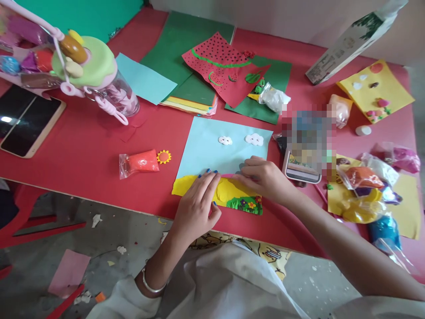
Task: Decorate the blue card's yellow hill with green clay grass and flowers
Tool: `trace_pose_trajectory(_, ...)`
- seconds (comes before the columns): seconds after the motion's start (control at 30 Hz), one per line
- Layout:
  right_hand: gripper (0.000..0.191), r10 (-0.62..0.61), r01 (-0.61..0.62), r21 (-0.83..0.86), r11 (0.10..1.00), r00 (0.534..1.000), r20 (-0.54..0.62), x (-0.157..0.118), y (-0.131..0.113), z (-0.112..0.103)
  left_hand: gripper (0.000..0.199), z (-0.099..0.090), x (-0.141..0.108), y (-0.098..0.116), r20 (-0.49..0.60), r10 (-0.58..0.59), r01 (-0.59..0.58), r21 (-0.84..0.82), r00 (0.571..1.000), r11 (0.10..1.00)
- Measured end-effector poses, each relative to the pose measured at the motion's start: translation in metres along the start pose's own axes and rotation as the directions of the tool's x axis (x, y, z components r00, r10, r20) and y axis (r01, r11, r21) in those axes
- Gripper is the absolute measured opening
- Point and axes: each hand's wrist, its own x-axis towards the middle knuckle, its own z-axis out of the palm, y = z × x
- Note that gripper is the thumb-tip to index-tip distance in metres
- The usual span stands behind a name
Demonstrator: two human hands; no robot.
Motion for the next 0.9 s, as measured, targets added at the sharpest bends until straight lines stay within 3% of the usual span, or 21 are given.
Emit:
trace_pose_trajectory(0.13, 0.045, -0.070, 0.071, -0.017, 0.997, 0.996, 0.057, -0.006, 0.002, -0.007, 0.068, 0.000, -0.001, 0.000, -0.009, 0.006, -0.006, 0.011, 1.000, 1.000)
trace_pose_trajectory(0.27, 0.042, -0.065, 0.079, -0.114, 0.990, 0.990, 0.123, -0.009, 0.001, -0.002, 0.070, 0.000, -0.001, 0.000, -0.009, 0.006, -0.006, 0.013, 1.000, 1.000)
trace_pose_trajectory(0.43, 0.044, -0.012, 0.030, -0.203, 0.979, 0.996, 0.093, -0.008, -0.004, 0.005, 0.070, 0.000, 0.000, -0.001, 0.000, 0.010, -0.010, 0.011, 1.000, 1.000)
trace_pose_trajectory(0.8, 0.045, 0.062, -0.052, -0.227, 0.973, 0.997, 0.040, -0.004, -0.008, 0.010, 0.068, 0.000, 0.000, 0.000, -0.006, 0.010, -0.010, 0.029, 1.000, 1.000)
trace_pose_trajectory(0.9, 0.045, 0.056, -0.056, -0.163, 0.985, 0.998, 0.000, -0.005, -0.004, 0.008, 0.066, 0.001, 0.001, 0.000, -0.019, 0.021, -0.020, 0.048, 1.000, 0.999)
